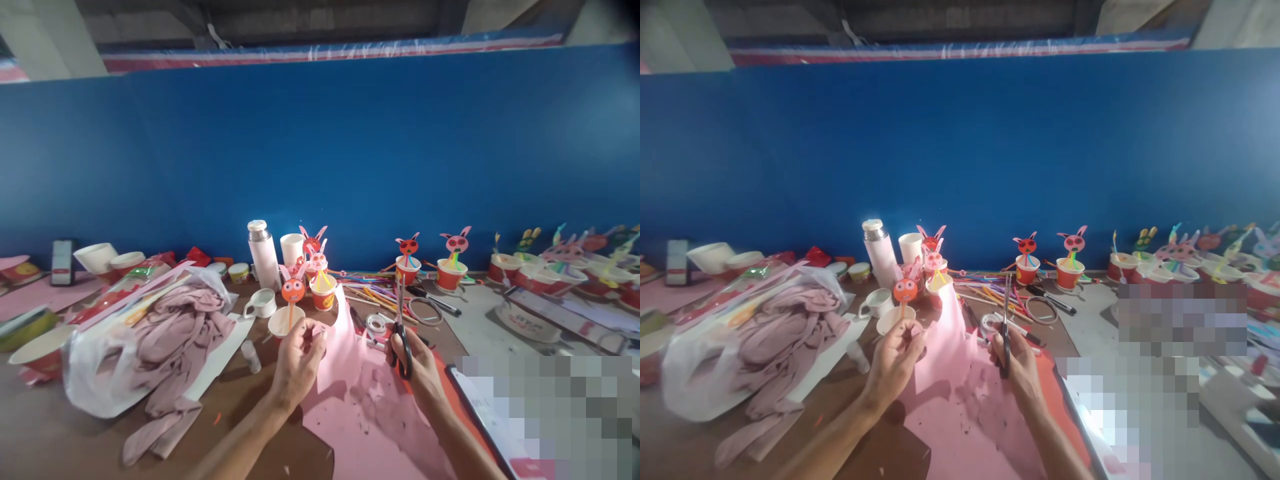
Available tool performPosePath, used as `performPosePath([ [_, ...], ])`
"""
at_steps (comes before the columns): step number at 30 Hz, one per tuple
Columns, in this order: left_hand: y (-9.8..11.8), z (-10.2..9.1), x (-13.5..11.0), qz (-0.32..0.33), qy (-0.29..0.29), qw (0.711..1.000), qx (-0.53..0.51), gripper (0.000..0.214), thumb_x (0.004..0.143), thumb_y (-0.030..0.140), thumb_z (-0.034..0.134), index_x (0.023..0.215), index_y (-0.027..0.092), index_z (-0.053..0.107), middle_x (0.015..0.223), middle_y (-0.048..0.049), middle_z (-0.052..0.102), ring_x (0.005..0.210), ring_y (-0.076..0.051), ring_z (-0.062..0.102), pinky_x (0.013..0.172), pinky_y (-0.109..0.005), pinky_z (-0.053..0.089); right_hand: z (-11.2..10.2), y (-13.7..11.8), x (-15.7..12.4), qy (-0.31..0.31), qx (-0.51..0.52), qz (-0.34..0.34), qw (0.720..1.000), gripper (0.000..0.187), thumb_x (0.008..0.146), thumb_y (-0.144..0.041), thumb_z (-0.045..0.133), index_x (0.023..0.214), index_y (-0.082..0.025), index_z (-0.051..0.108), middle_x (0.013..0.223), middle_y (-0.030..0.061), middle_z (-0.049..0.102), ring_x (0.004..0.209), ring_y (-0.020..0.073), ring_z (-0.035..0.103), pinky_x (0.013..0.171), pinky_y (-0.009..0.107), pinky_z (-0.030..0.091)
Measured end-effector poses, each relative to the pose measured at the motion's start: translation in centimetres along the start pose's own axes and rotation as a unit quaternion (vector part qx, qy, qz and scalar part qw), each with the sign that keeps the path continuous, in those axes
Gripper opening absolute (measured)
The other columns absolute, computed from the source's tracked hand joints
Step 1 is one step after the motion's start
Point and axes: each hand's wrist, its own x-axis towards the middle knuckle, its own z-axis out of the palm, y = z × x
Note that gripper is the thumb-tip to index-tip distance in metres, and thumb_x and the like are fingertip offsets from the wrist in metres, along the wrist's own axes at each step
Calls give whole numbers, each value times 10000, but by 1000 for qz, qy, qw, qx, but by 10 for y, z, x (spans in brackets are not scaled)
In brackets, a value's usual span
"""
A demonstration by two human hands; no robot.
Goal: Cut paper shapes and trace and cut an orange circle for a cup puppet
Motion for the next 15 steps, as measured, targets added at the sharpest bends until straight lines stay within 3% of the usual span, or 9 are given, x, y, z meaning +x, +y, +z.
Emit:
performPosePath([
  [6,9,-8,-1,63,55,997,-5,177,749,303,630,713,173,515,593,51,489,526,-79,454,505,-181,389,3,-4,-2,10,-6,11,1000,362,736,-509,652,931,-207,611,593,-39,519,555,110,434,513,210,360],
  [11,17,8,5,60,126,989,-44,229,775,365,606,738,192,461,565,67,485,464,-68,454,443,-165,385,2,0,-1,7,-9,21,1000,394,711,-512,670,955,-208,611,615,-30,536,547,120,441,499,225,349],
  [15,15,23,12,34,148,986,-75,267,775,414,597,774,185,459,538,58,516,434,-88,495,436,-194,430,-2,4,1,-20,-11,10,1000,320,764,-505,622,833,-193,618,617,-11,551,566,131,453,521,240,343],
])
